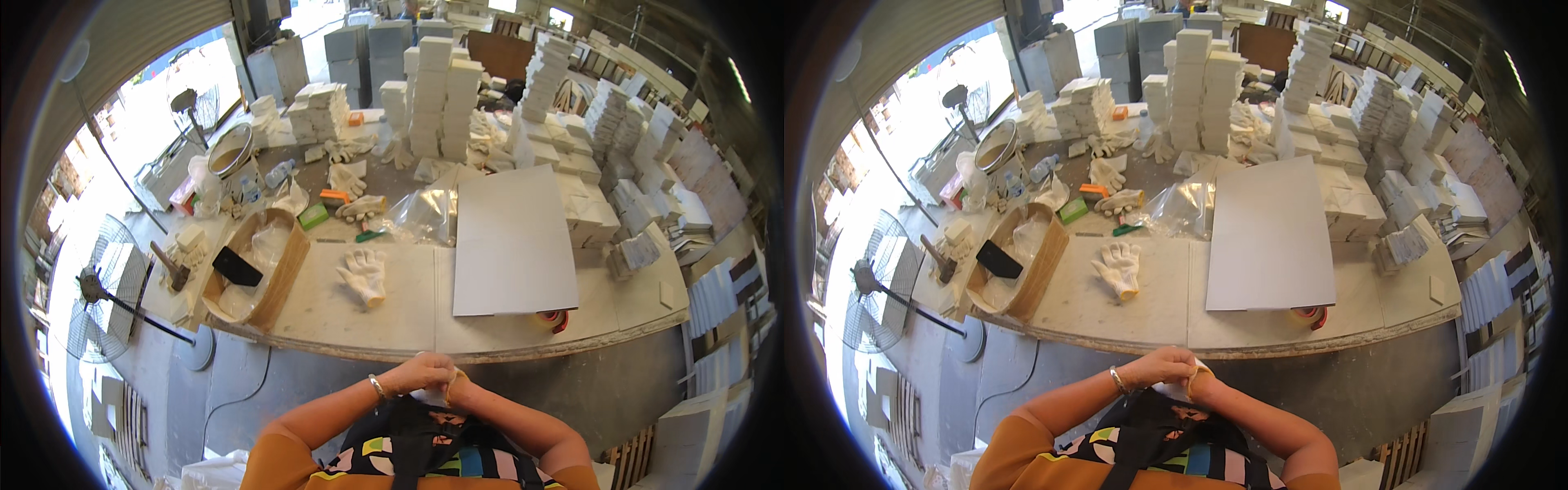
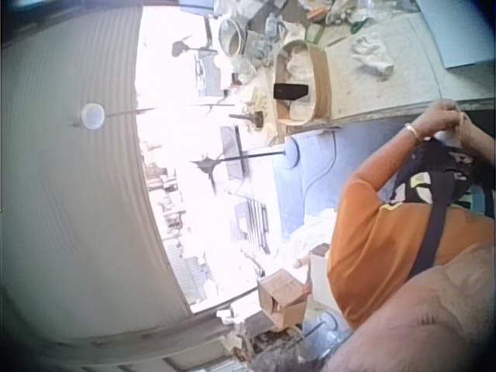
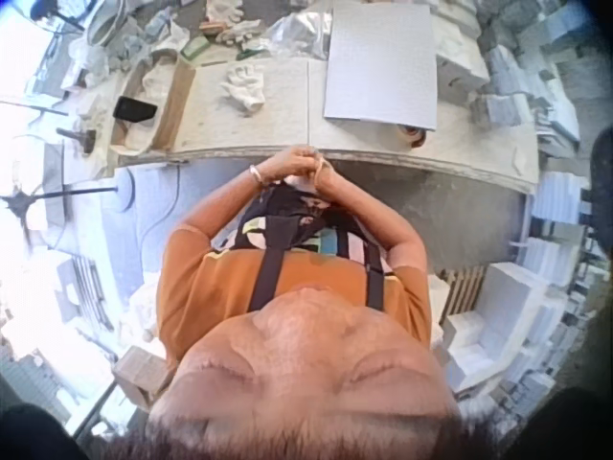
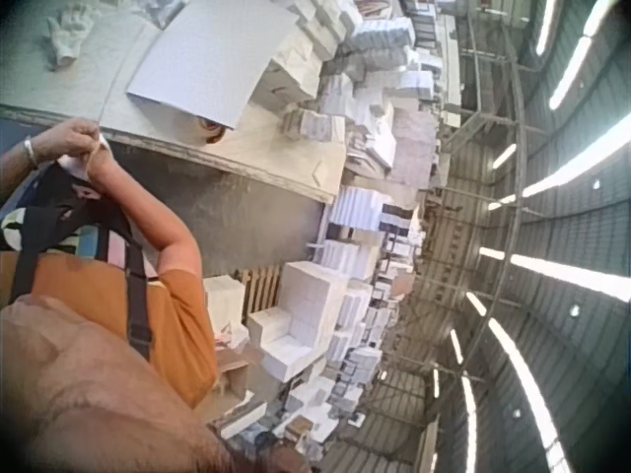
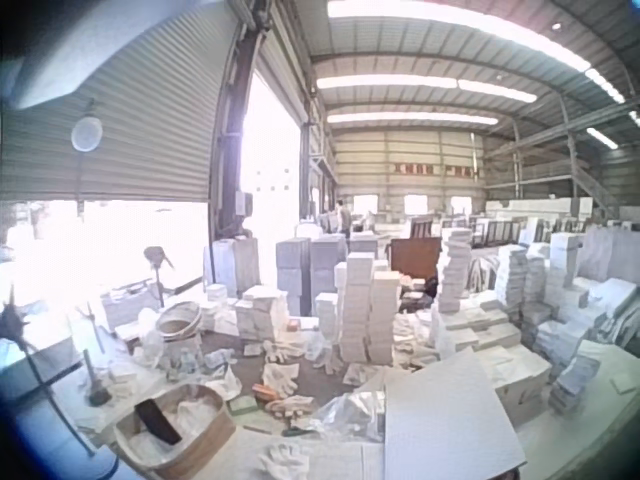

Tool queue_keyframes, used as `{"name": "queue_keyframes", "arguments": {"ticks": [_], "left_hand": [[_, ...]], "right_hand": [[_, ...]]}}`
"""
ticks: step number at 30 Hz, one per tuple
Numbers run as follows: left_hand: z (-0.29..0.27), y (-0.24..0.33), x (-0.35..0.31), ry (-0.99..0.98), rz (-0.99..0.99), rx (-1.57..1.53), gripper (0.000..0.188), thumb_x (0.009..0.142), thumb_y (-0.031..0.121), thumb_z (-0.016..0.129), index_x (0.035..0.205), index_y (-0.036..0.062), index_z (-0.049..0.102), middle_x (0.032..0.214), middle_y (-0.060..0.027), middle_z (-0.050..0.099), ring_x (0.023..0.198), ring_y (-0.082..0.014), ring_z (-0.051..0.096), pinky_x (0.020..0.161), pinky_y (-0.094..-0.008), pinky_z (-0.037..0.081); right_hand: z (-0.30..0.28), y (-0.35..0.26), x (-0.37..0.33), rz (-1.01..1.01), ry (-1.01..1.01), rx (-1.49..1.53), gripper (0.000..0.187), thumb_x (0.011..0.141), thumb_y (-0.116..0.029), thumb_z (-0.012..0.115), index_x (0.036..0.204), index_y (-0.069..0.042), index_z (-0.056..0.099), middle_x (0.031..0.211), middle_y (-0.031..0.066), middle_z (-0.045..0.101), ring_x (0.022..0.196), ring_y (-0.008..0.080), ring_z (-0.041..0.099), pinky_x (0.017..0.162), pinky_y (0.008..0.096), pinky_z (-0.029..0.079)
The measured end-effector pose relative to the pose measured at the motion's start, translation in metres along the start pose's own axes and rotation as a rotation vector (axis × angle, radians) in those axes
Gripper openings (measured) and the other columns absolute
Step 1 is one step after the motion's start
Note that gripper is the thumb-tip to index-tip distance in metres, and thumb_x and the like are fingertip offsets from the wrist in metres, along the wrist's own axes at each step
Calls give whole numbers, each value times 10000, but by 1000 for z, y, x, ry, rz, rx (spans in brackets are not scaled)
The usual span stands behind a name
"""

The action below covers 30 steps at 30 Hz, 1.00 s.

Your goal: The person puts on white gloves, then folds a flat cardboard piece into a box shape. They use a box cutter to trim the edges and apply tape to seal the box. The finished box is placed on the table.

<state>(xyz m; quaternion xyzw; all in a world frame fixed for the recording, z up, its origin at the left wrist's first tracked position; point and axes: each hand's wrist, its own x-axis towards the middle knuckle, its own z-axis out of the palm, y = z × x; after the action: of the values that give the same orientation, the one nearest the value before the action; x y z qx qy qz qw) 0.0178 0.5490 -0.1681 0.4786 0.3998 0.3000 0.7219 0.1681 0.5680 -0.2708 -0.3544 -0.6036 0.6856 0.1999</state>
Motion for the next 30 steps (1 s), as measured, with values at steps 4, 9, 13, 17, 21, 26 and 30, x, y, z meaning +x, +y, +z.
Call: {"name": "queue_keyframes", "arguments": {"ticks": [4, 9, 13, 17, 21, 26, 30], "left_hand": [[12, 28, 8, -17, -6, -74, 221, 911, 271, 574, 842, 65, 615, 684, 25, 596, 548, -44, 463, 494, -198, 361], [30, 67, 6, -4, 203, 587, 232, 914, 251, 593, 889, 20, 588, 718, -91, 624, 615, -204, 573, 569, -317, 446], [40, 69, 7, 210, 318, 1231, 234, 872, 246, 615, 871, 18, 562, 752, -161, 596, 702, -351, 603, 637, -414, 489], [38, 82, -9, 593, 391, 1118, 374, 834, 398, 695, 874, 56, 550, 803, -120, 605, 765, -347, 623, 642, -431, 491], [35, 65, 8, 667, 299, 1129, 508, 775, 525, 729, 906, 73, 535, 867, -107, 613, 770, -344, 624, 636, -427, 493], [32, 47, 31, 583, 514, 1131, 375, 888, 402, 653, 872, 62, 494, 791, -128, 548, 698, -360, 596, 585, -432, 487], [32, 46, 41, 492, 576, 1252, 227, 909, 244, 596, 855, 55, 483, 766, -136, 532, 641, -360, 584, 560, -452, 488]], "right_hand": [[21, -56, 24, -359, -241, -482, 316, 913, -175, 563, 1210, -72, 527, 1255, 126, 500, 1192, 231, 446, 1017, 483, 322], [36, -106, 55, -596, -349, -778, 490, 971, -277, 525, 1444, -182, 434, 1533, 119, 348, 1467, 288, 204, 1150, 548, 142], [14, -143, 65, -617, 93, -1575, 465, 1012, -301, 468, 1456, -179, 409, 1542, 93, 345, 1470, 284, 201, 1170, 494, 142], [-14, -169, 60, -520, 570, -2599, 459, 1032, -323, 416, 1455, -148, 394, 1518, 87, 376, 1436, 280, 277, 1167, 478, 174], [-37, -185, 54, -281, 831, -2850, 481, 998, -376, 400, 1446, -200, 397, 1506, 60, 396, 1402, 282, 340, 1144, 543, 172], [-50, -187, 44, -356, 553, -1467, 450, 1002, -389, 389, 1414, -212, 430, 1477, 48, 431, 1373, 273, 377, 1125, 551, 189], [-72, -176, 57, -369, 247, 216, 424, 1012, -370, 397, 1375, -163, 472, 1455, 59, 456, 1358, 275, 393, 1120, 532, 216]]}}
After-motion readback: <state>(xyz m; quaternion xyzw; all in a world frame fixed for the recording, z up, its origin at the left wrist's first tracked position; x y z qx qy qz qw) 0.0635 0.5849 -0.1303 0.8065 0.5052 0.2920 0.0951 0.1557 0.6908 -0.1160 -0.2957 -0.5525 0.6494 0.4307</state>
